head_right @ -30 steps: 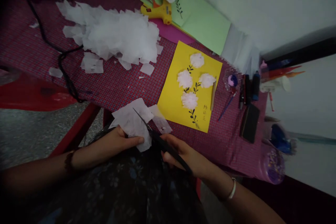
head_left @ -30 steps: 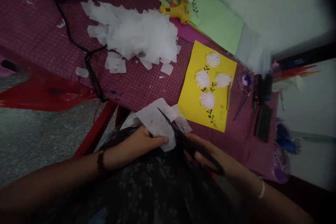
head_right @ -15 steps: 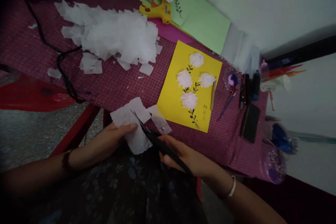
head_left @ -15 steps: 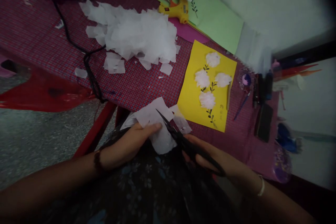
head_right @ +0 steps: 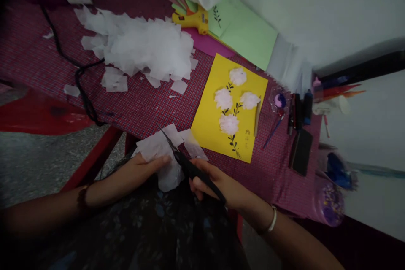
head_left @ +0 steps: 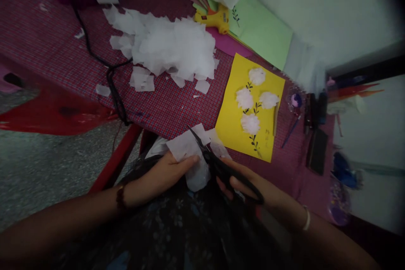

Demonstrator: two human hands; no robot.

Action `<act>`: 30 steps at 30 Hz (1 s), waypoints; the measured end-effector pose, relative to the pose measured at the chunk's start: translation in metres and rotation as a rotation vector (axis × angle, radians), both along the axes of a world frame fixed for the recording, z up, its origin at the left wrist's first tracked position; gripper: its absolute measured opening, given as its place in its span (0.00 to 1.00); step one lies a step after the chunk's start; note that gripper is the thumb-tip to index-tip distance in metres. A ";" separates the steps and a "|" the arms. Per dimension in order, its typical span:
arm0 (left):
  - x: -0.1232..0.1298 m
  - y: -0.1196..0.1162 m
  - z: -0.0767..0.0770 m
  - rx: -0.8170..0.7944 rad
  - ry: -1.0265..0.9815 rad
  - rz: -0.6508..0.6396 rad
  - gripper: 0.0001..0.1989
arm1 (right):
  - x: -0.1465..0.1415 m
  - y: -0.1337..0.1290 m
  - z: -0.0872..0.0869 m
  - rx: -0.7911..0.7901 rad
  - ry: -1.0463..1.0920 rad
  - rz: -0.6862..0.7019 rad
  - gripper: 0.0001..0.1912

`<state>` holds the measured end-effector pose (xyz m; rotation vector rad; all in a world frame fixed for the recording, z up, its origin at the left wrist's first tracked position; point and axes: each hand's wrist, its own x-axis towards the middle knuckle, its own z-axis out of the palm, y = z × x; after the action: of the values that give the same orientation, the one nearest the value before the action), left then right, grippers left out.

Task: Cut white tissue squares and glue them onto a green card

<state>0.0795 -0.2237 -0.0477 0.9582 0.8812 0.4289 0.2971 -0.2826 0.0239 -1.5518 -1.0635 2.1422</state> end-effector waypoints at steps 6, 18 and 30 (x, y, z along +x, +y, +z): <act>0.000 -0.001 -0.003 0.071 0.003 -0.012 0.22 | 0.000 -0.002 -0.007 0.006 0.016 -0.020 0.26; -0.004 0.002 0.002 -0.151 -0.019 -0.088 0.14 | -0.002 0.009 -0.006 0.116 -0.009 -0.037 0.30; -0.006 0.006 0.016 -0.321 -0.125 0.403 0.08 | 0.024 0.003 0.022 0.196 -0.143 0.065 0.29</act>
<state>0.0735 -0.2176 -0.0320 0.4516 0.9950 0.6599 0.3216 -0.2794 0.0455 -1.6159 -1.3430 1.9236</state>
